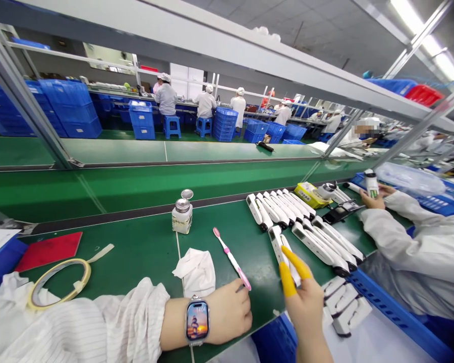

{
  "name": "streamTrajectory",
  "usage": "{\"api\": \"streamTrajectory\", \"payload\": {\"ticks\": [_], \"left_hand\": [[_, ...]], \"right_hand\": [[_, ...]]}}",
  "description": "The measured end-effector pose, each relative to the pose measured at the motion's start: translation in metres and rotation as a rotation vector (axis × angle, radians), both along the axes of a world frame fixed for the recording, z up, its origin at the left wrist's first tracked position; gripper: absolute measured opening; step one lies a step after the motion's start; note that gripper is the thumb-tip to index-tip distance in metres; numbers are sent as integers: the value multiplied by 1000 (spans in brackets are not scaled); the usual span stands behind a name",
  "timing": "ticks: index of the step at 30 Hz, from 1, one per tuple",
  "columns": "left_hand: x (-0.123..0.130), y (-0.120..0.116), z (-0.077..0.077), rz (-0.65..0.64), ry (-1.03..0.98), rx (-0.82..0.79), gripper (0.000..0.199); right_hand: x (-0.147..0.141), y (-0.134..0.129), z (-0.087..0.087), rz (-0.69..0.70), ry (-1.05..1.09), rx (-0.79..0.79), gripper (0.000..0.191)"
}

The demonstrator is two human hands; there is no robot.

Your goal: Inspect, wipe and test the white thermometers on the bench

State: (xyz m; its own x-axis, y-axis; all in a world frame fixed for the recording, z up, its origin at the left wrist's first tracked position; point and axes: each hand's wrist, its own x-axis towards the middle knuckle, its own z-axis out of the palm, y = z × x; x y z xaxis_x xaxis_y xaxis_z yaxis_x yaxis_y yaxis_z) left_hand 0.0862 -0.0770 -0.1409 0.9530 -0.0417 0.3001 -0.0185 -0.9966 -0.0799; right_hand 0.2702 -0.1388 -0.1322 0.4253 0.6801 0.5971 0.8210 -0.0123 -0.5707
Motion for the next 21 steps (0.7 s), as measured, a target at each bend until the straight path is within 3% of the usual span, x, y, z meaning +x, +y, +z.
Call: {"api": "streamTrajectory", "payload": {"ticks": [3, 6, 10, 18, 21], "left_hand": [[-4, 3, 2, -67, 8, 83, 21], [-7, 3, 2, -47, 67, -49, 29], [-7, 2, 1, -19, 118, -224, 35], [-16, 6, 6, 63, 76, -574, 40], [-23, 9, 7, 83, 34, -639, 39]], "right_hand": [[33, 12, -12, -214, -90, -163, 51], [47, 21, -28, -180, -167, -375, 54], [49, 30, -42, -197, -195, -543, 50], [60, 45, -40, -319, -178, -620, 50], [66, 52, -39, -349, -113, -620, 50]]}}
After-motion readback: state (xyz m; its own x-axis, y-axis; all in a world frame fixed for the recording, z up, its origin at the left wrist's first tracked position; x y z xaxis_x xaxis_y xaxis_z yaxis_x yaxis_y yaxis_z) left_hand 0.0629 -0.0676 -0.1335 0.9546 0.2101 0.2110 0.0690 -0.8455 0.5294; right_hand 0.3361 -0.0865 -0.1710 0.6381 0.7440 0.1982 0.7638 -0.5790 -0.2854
